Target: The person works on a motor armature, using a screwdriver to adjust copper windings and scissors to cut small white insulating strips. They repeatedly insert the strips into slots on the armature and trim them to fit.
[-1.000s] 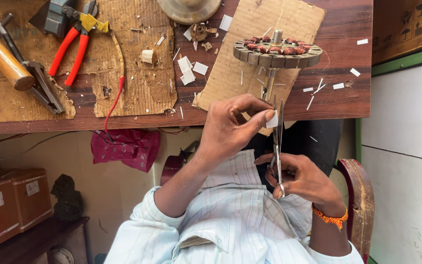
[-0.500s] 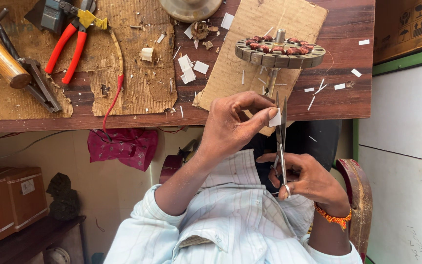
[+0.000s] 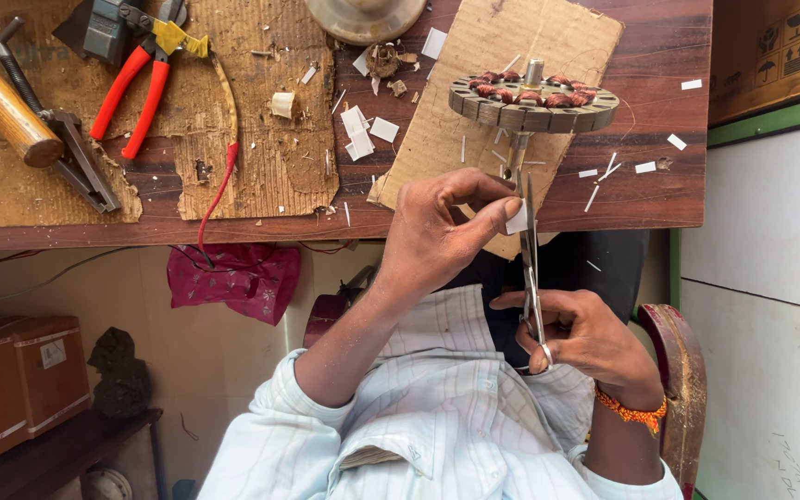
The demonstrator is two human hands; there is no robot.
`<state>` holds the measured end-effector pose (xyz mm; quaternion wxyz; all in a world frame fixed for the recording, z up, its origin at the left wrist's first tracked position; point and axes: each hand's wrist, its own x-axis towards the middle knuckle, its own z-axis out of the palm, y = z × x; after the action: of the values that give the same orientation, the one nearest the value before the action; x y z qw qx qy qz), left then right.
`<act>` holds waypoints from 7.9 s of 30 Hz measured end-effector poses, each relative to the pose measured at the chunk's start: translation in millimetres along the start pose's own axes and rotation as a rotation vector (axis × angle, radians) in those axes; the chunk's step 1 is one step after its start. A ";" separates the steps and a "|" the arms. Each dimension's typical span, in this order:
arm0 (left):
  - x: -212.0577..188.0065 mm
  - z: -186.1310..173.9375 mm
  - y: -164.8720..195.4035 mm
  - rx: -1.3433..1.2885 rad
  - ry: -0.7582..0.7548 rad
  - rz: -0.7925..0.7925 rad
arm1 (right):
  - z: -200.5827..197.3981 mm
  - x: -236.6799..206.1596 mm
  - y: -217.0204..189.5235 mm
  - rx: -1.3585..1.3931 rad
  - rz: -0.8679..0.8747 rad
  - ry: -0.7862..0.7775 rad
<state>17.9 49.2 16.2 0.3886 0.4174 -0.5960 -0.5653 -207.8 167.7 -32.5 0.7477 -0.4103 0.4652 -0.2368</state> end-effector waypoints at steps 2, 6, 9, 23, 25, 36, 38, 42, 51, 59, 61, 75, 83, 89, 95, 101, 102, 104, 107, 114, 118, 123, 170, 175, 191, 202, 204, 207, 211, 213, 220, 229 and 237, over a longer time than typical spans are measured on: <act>0.2 -1.4 -1.8 0.020 0.003 -0.014 | -0.5 0.3 2.0 0.054 0.025 -0.001; 1.6 -3.7 -6.7 0.039 0.015 -0.016 | -1.3 1.1 5.4 0.052 0.053 0.012; 1.7 -4.8 -10.9 0.031 0.007 -0.050 | -2.4 1.7 8.8 0.059 0.038 0.004; -13.3 2.8 -9.0 -0.180 -0.083 -0.104 | 2.5 -32.5 1.8 0.134 -0.674 0.317; -21.1 4.6 -0.6 -0.096 -0.148 0.000 | 12.3 -23.0 -9.7 0.186 -0.710 0.442; -34.9 15.1 28.1 0.368 -0.251 0.468 | 17.1 -0.9 -16.5 0.090 -0.469 0.573; -33.2 20.2 23.2 0.449 -0.279 0.479 | 13.2 -3.5 -12.2 0.061 -0.389 0.614; -32.0 28.3 4.3 0.228 -0.233 0.259 | 8.1 -8.5 -9.0 0.109 -0.525 0.593; -33.7 28.6 -17.5 -0.228 -0.304 -0.091 | 9.6 5.0 -2.5 0.185 -0.580 0.532; -32.7 32.5 -27.1 -0.206 -0.272 -0.044 | 20.4 15.0 -1.2 0.246 -0.511 0.595; -36.1 35.6 -32.3 -0.397 -0.254 -0.110 | 24.4 14.5 1.0 0.332 -0.583 0.625; -48.8 40.1 -39.3 -0.322 -0.220 -0.071 | 51.4 16.0 0.3 0.324 -0.679 0.693; -39.2 30.3 -16.8 0.106 -0.178 0.409 | 54.2 12.7 -6.3 0.184 -0.752 0.694; -35.3 37.0 -5.1 -0.002 -0.122 0.254 | 49.3 14.6 -17.0 0.158 -0.782 0.807; -23.7 33.9 -8.4 0.011 -0.117 0.258 | 22.5 -0.3 -23.2 0.004 -0.627 0.667; -8.8 23.1 -13.6 -0.078 -0.044 0.139 | 7.0 -4.0 -8.4 0.124 -0.121 0.199; -7.7 22.1 -14.1 -0.063 -0.030 0.131 | 8.3 -4.8 -5.4 0.079 -0.121 0.154; -6.8 20.7 -14.6 -0.117 -0.052 0.087 | 11.6 -6.4 -1.7 -0.009 -0.119 0.066; -8.6 20.9 -14.6 -0.155 -0.054 -0.006 | 14.0 -6.5 -2.8 -0.044 -0.152 -0.012; -11.0 14.9 -14.8 -0.262 -0.063 -0.087 | 22.5 -2.0 -12.6 -0.059 0.075 0.056; -9.6 13.6 -17.4 -0.277 -0.062 -0.082 | 22.5 -2.5 -13.9 -0.070 0.109 0.087; -6.5 10.9 -20.6 -0.297 -0.073 -0.141 | 19.7 -5.1 -11.4 -0.022 0.059 0.080; -2.1 24.5 -40.4 -0.417 -0.105 -0.290 | 10.0 -20.2 17.6 0.059 0.029 0.198; 2.8 28.6 -36.4 -0.565 -0.124 -0.227 | 3.5 -39.9 9.1 -0.027 -0.103 0.337; -31.9 58.8 -21.8 -0.260 -0.192 -0.018 | 21.8 -14.5 -35.8 0.005 -0.709 0.843; -7.9 34.1 -19.9 -0.291 -0.081 0.001 | -0.3 -16.5 -0.4 -0.270 -0.251 0.289; -8.2 33.1 -22.0 -0.257 -0.072 -0.020 | 4.2 -13.0 3.9 -0.317 -0.199 0.235; -10.1 30.4 -22.1 -0.306 -0.073 -0.084 | 5.8 -9.4 3.4 -0.328 -0.064 0.208; -11.2 24.3 -17.6 -0.244 -0.045 -0.110 | 8.3 -7.4 0.8 -0.270 0.019 0.191; -10.6 22.5 -15.2 -0.154 -0.028 -0.118 | 10.2 -8.1 1.5 -0.255 0.015 0.193; -7.1 21.9 -12.2 -0.070 0.001 -0.079 | 6.3 -11.9 9.1 -0.319 -0.055 0.190; -3.1 18.5 -14.6 -0.084 -0.002 -0.076 | 8.4 -15.4 8.0 -0.143 -0.068 0.168; 0.2 17.8 -28.0 -0.284 -0.039 -0.154 | 8.2 -33.3 -2.1 -0.470 0.164 0.405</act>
<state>2.8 54.9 -12.8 0.3875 0.3916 -0.4836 -0.6802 -215.6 194.3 -12.1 0.5413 -0.4773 0.6782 -0.1388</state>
